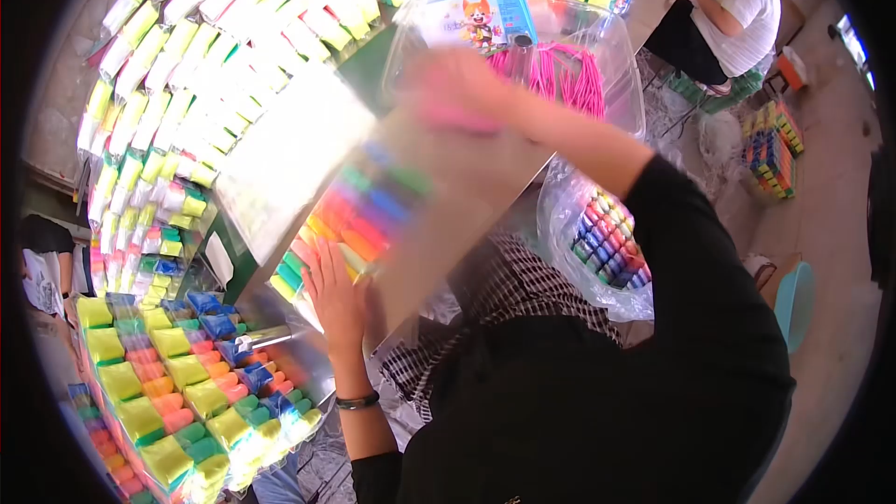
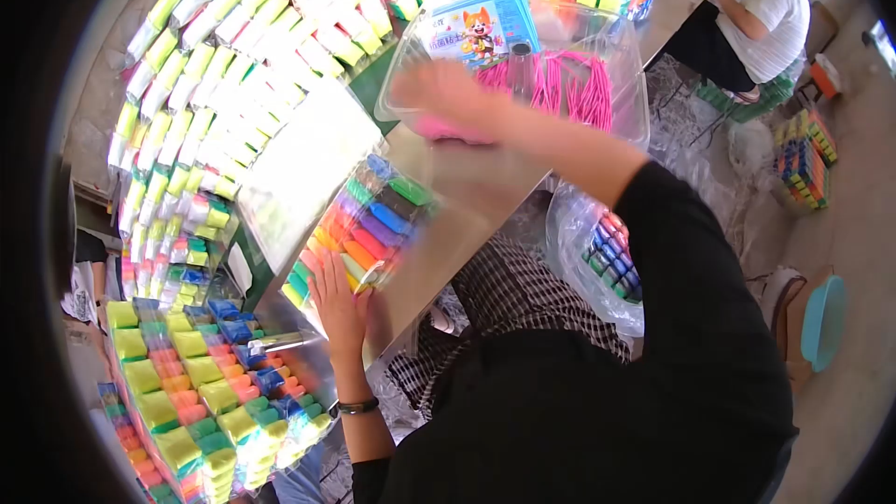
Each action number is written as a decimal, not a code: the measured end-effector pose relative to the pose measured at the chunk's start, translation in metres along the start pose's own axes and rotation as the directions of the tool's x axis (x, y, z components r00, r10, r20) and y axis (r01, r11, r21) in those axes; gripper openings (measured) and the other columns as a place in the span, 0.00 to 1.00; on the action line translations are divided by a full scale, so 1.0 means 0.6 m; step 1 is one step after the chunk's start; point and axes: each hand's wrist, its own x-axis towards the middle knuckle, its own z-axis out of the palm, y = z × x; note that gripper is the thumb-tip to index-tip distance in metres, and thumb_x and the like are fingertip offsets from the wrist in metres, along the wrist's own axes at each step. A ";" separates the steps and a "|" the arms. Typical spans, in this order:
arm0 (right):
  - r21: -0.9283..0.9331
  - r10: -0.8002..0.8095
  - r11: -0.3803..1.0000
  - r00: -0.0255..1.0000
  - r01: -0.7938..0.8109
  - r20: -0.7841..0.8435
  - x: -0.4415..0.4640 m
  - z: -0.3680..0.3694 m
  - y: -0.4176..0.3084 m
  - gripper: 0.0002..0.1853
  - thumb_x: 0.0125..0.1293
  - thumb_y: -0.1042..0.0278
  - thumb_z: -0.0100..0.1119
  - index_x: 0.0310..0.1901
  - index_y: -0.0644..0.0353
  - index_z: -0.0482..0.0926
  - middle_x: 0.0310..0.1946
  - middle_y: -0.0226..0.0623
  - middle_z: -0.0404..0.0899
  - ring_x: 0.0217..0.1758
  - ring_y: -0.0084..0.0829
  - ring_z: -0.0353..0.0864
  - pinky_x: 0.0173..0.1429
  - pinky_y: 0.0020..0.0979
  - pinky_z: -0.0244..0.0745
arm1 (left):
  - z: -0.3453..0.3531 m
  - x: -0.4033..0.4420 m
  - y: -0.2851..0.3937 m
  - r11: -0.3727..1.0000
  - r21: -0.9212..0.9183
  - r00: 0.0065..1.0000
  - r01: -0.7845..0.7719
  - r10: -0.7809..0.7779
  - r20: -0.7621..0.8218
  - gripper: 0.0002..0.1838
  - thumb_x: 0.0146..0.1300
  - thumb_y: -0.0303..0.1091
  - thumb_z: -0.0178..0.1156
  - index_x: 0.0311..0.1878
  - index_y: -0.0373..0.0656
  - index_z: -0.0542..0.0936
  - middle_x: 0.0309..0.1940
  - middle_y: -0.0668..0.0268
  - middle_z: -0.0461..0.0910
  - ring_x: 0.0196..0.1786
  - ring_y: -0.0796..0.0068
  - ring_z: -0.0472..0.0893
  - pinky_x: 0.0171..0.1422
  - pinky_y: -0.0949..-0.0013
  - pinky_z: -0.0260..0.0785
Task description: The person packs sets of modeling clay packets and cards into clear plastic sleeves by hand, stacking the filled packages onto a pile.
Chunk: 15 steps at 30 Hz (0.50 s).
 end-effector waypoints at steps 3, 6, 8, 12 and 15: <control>-0.501 0.106 0.855 0.991 -0.135 -0.086 0.072 0.012 0.192 0.17 0.54 0.56 0.63 0.43 0.53 0.79 0.41 0.37 0.80 0.51 0.40 0.78 0.49 0.40 0.77 | -0.006 0.001 0.002 0.997 -0.072 1.000 -0.007 0.005 -0.024 0.41 0.56 0.40 0.61 0.70 0.36 0.57 0.72 0.56 0.55 0.74 0.52 0.52 0.76 0.50 0.40; -0.499 0.331 0.817 0.944 -0.288 -0.003 0.081 -0.001 0.294 0.16 0.53 0.55 0.65 0.40 0.54 0.81 0.44 0.41 0.81 0.52 0.43 0.78 0.51 0.39 0.77 | -0.008 0.000 0.004 0.994 -0.110 0.999 0.006 -0.011 -0.046 0.41 0.55 0.40 0.62 0.70 0.38 0.58 0.71 0.56 0.57 0.74 0.52 0.53 0.76 0.49 0.41; -0.432 0.373 0.858 0.916 -0.280 0.147 0.100 -0.025 0.303 0.16 0.54 0.55 0.64 0.41 0.55 0.81 0.43 0.42 0.81 0.50 0.43 0.80 0.50 0.40 0.77 | -0.007 0.002 0.003 0.994 -0.113 0.999 0.012 -0.018 -0.048 0.41 0.55 0.40 0.63 0.70 0.38 0.58 0.71 0.56 0.57 0.74 0.52 0.53 0.76 0.49 0.41; -0.359 0.369 0.896 0.887 -0.260 0.279 0.096 -0.056 0.290 0.13 0.57 0.58 0.60 0.39 0.56 0.81 0.39 0.43 0.82 0.45 0.43 0.82 0.46 0.40 0.77 | -0.005 -0.001 0.003 0.992 -0.122 0.999 0.000 -0.007 -0.054 0.42 0.53 0.38 0.64 0.70 0.38 0.57 0.71 0.56 0.57 0.74 0.52 0.53 0.76 0.49 0.42; -0.588 0.080 0.809 0.987 0.018 0.140 0.074 -0.053 0.293 0.08 0.58 0.64 0.57 0.35 0.55 0.82 0.34 0.40 0.80 0.42 0.40 0.80 0.43 0.37 0.77 | -0.010 0.004 0.006 0.995 -0.100 0.998 -0.008 0.002 -0.064 0.43 0.51 0.36 0.65 0.70 0.39 0.57 0.71 0.52 0.55 0.74 0.51 0.53 0.75 0.49 0.42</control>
